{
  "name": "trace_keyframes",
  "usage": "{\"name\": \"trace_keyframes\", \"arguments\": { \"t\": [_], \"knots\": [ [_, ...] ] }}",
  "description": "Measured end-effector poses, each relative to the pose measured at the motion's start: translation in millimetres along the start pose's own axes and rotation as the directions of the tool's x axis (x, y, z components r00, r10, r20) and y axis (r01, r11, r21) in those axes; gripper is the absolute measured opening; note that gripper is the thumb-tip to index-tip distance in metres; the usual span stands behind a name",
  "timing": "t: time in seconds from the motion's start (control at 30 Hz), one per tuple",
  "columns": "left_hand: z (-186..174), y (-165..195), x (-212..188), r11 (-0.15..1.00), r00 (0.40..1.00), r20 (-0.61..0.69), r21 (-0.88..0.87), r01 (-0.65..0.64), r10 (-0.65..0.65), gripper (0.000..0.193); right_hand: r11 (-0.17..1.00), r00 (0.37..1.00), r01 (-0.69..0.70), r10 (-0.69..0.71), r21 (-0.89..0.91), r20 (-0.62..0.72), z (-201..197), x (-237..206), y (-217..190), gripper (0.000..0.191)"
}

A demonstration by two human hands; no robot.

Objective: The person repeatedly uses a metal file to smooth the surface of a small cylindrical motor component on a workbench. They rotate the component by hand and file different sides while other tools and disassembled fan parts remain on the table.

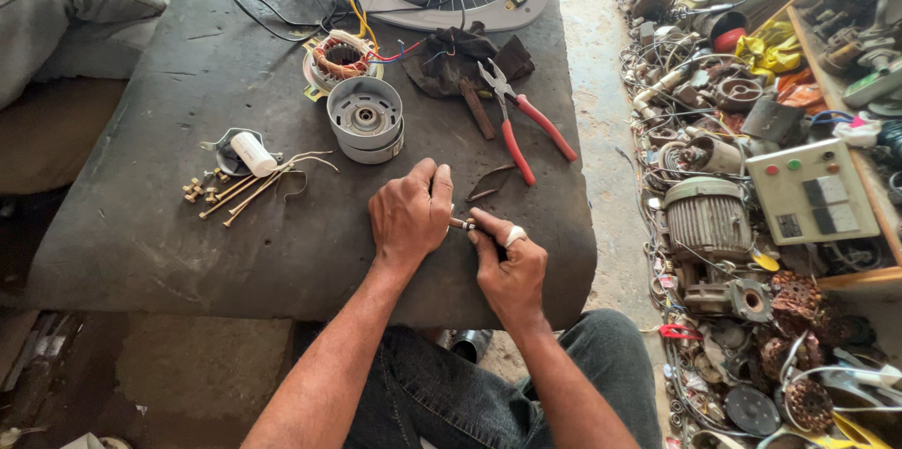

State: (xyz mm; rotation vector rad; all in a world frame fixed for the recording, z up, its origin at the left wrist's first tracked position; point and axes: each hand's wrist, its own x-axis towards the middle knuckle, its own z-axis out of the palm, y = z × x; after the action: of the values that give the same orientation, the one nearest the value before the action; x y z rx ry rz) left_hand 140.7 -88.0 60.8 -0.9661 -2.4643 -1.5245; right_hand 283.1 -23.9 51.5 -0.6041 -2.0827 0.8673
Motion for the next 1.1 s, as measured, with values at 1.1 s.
{"name": "trace_keyframes", "arguments": {
  "t": [1.1],
  "knots": [
    [12, 14, -2, 0.996, 0.998, 0.045, 0.073, 0.043, -0.046, 0.036, 0.982, 0.98, 0.169, -0.177, 0.088, 0.096, -28, 15, 0, 0.059]
  ]
}}
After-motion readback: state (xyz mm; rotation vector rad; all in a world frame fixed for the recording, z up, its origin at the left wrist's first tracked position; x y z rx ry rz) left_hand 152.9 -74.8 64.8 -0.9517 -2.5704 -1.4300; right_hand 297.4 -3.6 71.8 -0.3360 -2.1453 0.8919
